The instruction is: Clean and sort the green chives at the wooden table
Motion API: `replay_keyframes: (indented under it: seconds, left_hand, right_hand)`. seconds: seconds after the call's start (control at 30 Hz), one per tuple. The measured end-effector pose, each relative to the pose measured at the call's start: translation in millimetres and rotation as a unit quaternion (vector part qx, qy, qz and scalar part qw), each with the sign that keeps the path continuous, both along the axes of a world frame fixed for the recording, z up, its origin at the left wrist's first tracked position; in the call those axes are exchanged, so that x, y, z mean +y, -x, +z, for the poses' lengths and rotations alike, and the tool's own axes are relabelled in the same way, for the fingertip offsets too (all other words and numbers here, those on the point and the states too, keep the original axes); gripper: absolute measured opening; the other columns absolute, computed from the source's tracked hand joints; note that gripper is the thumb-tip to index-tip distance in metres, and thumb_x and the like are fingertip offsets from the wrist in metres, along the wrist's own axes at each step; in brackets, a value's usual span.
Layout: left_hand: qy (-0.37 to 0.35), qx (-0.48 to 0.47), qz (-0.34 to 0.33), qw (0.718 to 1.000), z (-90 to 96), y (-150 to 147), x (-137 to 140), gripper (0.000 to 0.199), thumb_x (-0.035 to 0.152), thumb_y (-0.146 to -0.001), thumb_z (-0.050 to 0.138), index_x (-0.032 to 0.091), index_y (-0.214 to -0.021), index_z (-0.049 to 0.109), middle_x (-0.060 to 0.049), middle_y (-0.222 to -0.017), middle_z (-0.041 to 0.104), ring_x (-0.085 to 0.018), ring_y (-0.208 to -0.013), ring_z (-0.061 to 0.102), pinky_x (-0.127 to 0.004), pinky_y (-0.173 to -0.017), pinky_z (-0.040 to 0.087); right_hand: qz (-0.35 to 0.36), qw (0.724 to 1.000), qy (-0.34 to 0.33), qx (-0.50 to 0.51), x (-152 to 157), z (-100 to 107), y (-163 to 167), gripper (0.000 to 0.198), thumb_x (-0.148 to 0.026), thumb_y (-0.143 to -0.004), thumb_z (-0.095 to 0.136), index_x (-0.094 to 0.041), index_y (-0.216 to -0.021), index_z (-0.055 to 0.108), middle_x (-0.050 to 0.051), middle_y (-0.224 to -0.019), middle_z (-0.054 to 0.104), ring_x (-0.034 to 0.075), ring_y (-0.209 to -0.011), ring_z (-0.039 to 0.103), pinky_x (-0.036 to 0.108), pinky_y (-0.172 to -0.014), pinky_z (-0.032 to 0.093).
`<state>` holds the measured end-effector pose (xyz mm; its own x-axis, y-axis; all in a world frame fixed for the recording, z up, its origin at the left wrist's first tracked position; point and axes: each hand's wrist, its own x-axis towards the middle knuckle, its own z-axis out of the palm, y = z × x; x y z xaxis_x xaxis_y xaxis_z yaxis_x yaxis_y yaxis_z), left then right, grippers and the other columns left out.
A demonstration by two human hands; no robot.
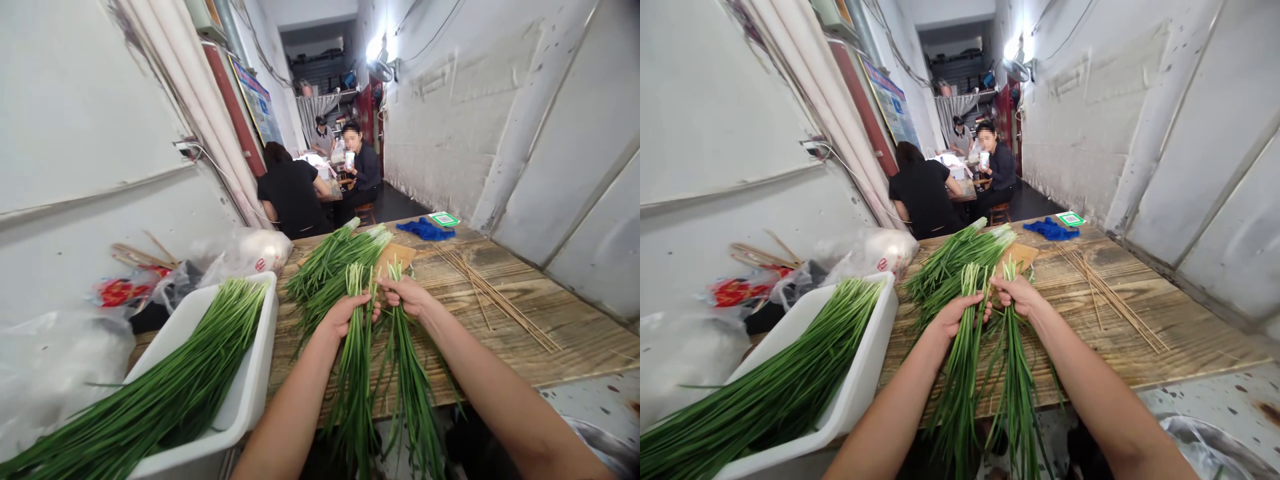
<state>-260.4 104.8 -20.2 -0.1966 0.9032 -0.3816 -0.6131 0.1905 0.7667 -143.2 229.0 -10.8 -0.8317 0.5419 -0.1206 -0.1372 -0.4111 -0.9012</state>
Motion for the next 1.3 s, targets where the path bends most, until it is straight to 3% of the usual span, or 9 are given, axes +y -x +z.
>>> replay_keyframes:
  seconds: [0.1, 0.3, 0.43, 0.6, 0.87, 1.13, 1.3]
  left_hand:
    - [-0.003, 0.000, 0.010, 1.000, -0.9, -0.2, 1.2, 0.019, 0.017, -0.075, 0.069, 0.010, -0.091, 0.062, -0.010, -0.078, 0.069, -0.018, -0.067, 0.067, -0.028, -0.063, 0.053]
    - [0.009, 0.072, 0.043, 0.996, 2.2, -3.0, 0.7, 0.021, 0.022, -0.074, 0.071, 0.009, -0.089, 0.065, -0.009, -0.073, 0.070, -0.015, -0.055, 0.063, -0.023, -0.049, 0.046]
    - [0.020, 0.065, 0.068, 0.995, 1.7, -2.3, 1.4, 0.017, 0.019, -0.072, 0.071, 0.007, -0.083, 0.066, -0.006, -0.064, 0.068, -0.013, -0.047, 0.058, -0.025, -0.049, 0.047]
    - [-0.009, 0.055, 0.074, 0.996, 0.2, -3.8, 2.1, 0.028, 0.020, -0.063, 0.079, 0.007, -0.084, 0.067, -0.007, -0.069, 0.069, -0.016, -0.056, 0.062, -0.030, -0.063, 0.052]
    - [-0.011, 0.072, 0.101, 0.992, -2.4, -6.3, 2.9, 0.024, 0.017, -0.059, 0.080, 0.009, -0.076, 0.064, -0.003, -0.061, 0.065, -0.013, -0.050, 0.058, -0.028, -0.059, 0.050]
    - [-0.007, 0.065, 0.070, 0.995, 0.9, -6.3, 2.6, 0.032, 0.021, -0.063, 0.080, 0.007, -0.087, 0.065, -0.005, -0.062, 0.066, -0.013, -0.048, 0.059, -0.026, -0.053, 0.049]
    - [-0.023, 0.091, 0.077, 0.993, 2.0, -9.3, 2.0, 0.033, 0.026, -0.062, 0.082, 0.006, -0.084, 0.067, -0.007, -0.064, 0.067, -0.015, -0.053, 0.062, -0.027, -0.058, 0.051]
  right_hand:
    - [0.016, 1.000, -0.003, 0.012, 1.3, -2.2, 0.1, 0.040, -0.036, -0.059, 0.082, -0.017, -0.065, 0.047, -0.011, -0.043, 0.038, 0.001, -0.033, 0.028, 0.015, -0.032, 0.022]
    - [0.004, 1.000, -0.001, 0.014, 0.9, -2.8, 0.6, 0.044, -0.038, -0.057, 0.083, -0.017, -0.062, 0.045, -0.011, -0.045, 0.040, 0.000, -0.033, 0.029, 0.017, -0.034, 0.030]
    - [-0.021, 1.000, 0.000, 0.013, -0.2, -1.3, 1.4, 0.043, -0.035, -0.054, 0.084, -0.016, -0.062, 0.046, -0.009, -0.048, 0.043, 0.000, -0.034, 0.029, 0.015, -0.032, 0.022]
    - [-0.027, 1.000, -0.008, 0.003, -1.3, 0.2, 1.9, 0.039, -0.032, -0.054, 0.084, -0.016, -0.063, 0.049, -0.009, -0.048, 0.042, 0.000, -0.034, 0.029, 0.015, -0.031, 0.021]
    - [-0.024, 1.000, -0.006, -0.003, -2.2, 0.5, 2.6, 0.034, -0.030, -0.054, 0.083, -0.015, -0.064, 0.054, -0.008, -0.047, 0.043, 0.000, -0.033, 0.029, 0.015, -0.030, 0.021]
    - [-0.024, 0.998, -0.056, -0.023, -7.9, 1.2, 1.8, 0.036, -0.031, -0.051, 0.084, -0.015, -0.062, 0.054, -0.010, -0.038, 0.039, 0.002, -0.032, 0.030, 0.015, -0.031, 0.021]
    - [0.004, 0.995, -0.098, -0.024, -9.9, -1.4, 1.6, 0.031, -0.036, -0.060, 0.079, -0.015, -0.062, 0.056, -0.007, -0.035, 0.042, 0.004, -0.031, 0.034, 0.017, -0.032, 0.023]
